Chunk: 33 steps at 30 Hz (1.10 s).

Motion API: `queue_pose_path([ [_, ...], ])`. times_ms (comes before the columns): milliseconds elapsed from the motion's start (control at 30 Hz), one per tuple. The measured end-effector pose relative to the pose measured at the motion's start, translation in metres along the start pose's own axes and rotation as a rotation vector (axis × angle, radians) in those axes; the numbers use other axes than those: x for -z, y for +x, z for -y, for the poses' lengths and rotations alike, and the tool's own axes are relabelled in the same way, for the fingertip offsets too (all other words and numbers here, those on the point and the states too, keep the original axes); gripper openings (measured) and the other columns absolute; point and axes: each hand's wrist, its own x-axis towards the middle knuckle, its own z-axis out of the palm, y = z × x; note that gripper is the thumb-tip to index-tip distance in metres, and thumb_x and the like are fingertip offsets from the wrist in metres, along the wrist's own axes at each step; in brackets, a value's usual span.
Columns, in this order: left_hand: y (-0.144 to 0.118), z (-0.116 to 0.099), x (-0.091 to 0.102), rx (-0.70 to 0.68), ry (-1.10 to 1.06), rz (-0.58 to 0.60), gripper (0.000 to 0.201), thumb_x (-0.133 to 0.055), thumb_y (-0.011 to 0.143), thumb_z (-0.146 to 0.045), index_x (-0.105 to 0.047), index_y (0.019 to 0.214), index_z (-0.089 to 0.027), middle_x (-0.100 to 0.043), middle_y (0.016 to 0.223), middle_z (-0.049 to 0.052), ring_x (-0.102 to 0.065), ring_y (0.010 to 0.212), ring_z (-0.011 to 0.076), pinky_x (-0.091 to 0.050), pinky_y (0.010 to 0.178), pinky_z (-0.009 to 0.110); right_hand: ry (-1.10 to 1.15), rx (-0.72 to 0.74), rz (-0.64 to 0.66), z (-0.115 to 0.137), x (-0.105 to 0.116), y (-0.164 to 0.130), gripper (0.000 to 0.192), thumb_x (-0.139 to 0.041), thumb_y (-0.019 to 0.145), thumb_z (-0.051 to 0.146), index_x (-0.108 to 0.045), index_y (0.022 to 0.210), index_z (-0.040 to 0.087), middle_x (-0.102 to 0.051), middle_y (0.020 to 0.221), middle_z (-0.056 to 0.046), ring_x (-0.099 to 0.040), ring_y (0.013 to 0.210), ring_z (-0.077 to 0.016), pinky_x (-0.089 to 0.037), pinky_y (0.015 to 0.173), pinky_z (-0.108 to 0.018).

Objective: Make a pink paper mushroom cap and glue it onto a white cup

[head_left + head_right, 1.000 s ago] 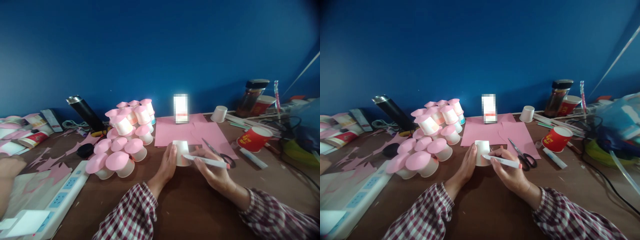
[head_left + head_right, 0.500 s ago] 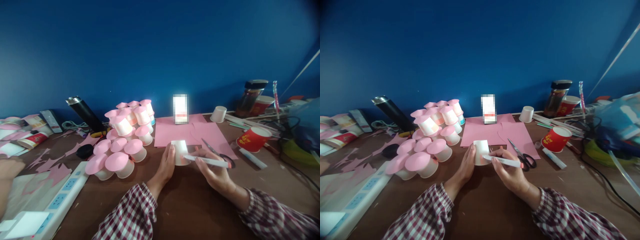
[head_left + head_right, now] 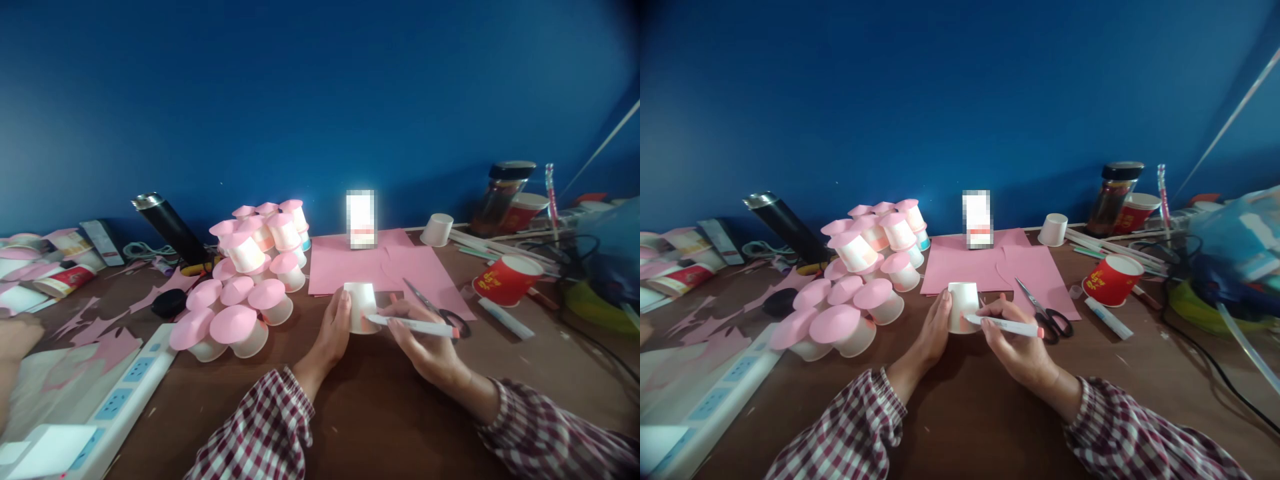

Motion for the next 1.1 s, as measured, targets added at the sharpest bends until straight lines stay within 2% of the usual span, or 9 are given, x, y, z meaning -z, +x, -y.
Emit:
queue_pose_path([
  [200, 0.0014, 0.0019, -0.0002, -0.032, 0.054, -0.044, 0.041, -0.033, 0.091, -0.042, -0.058, 0.110, -0.016, -0.060, 0.120, 0.009, -0.055, 0.109, 0.0209, -0.042, 0.094, 0.032, 0.004, -0.006, 0.001, -0.0023, 0.0003, -0.0009, 0.014, -0.053, 0.085, 0.027, -0.063, 0.087, 0.018, -0.067, 0.079, -0.005, -0.062, 0.069, -0.0174, -0.049, 0.063, -0.029],
  [367, -0.0008, -0.0011, -0.0001, -0.040, 0.017, 0.026, 0.044, -0.028, 0.093, -0.043, -0.057, 0.111, -0.016, -0.062, 0.116, 0.009, -0.056, 0.107, 0.0212, -0.044, 0.090, 0.033, -0.016, 0.013, 0.029, -0.0017, 0.0008, 0.0002, 0.013, -0.054, 0.084, 0.027, -0.063, 0.087, 0.018, -0.066, 0.078, -0.005, -0.061, 0.068, -0.0173, -0.049, 0.061, -0.029],
  [467, -0.0019, -0.0019, 0.0005, -0.034, 0.011, 0.026, 0.044, -0.027, 0.092, -0.044, -0.055, 0.112, -0.017, -0.060, 0.118, 0.009, -0.055, 0.109, 0.0213, -0.045, 0.090, 0.033, 0.007, 0.010, 0.026, -0.0013, 0.0007, 0.0002, 0.013, -0.055, 0.084, 0.028, -0.063, 0.084, 0.018, -0.066, 0.077, -0.005, -0.061, 0.067, -0.0172, -0.049, 0.059, -0.028],
  [700, -0.0012, -0.0005, 0.0009, -0.062, 0.018, -0.015, 0.042, -0.028, 0.092, -0.045, -0.055, 0.108, -0.016, -0.062, 0.112, 0.009, -0.058, 0.098, 0.0198, -0.044, 0.089, 0.034, 0.065, -0.049, 0.009, -0.0051, 0.0002, -0.0002, 0.015, -0.054, 0.085, 0.029, -0.063, 0.086, 0.018, -0.067, 0.078, -0.006, -0.062, 0.070, -0.0183, -0.051, 0.063, -0.029],
  [800, -0.0007, -0.0009, 0.0005, -0.044, 0.001, -0.024, 0.044, -0.028, 0.092, -0.046, -0.055, 0.110, -0.016, -0.064, 0.106, 0.009, -0.057, 0.102, 0.0213, -0.043, 0.091, 0.035, 0.051, -0.024, 0.023, -0.0040, 0.0003, 0.0001, 0.012, -0.054, 0.084, 0.027, -0.063, 0.086, 0.018, -0.067, 0.078, -0.005, -0.061, 0.068, -0.0176, -0.050, 0.061, -0.028],
  [900, -0.0005, -0.0003, 0.0004, -0.027, -0.011, -0.044, 0.046, -0.029, 0.091, -0.047, -0.054, 0.113, -0.016, -0.063, 0.109, 0.010, -0.056, 0.106, 0.0226, -0.042, 0.095, 0.037, 0.057, -0.028, 0.014, -0.0026, 0.0000, 0.0003, 0.012, -0.055, 0.084, 0.027, -0.062, 0.085, 0.018, -0.066, 0.074, -0.004, -0.059, 0.062, -0.0159, -0.049, 0.056, -0.026],
  [1100, 0.0011, 0.0038, 0.0011, -0.007, -0.009, -0.045, 0.050, -0.029, 0.091, -0.050, -0.056, 0.112, -0.014, -0.063, 0.113, 0.012, -0.055, 0.110, 0.0240, -0.041, 0.096, 0.037, 0.048, -0.020, 0.011, -0.0018, 0.0001, 0.0000, 0.013, -0.054, 0.084, 0.027, -0.063, 0.085, 0.018, -0.066, 0.077, -0.005, -0.061, 0.068, -0.0176, -0.049, 0.060, -0.028],
])
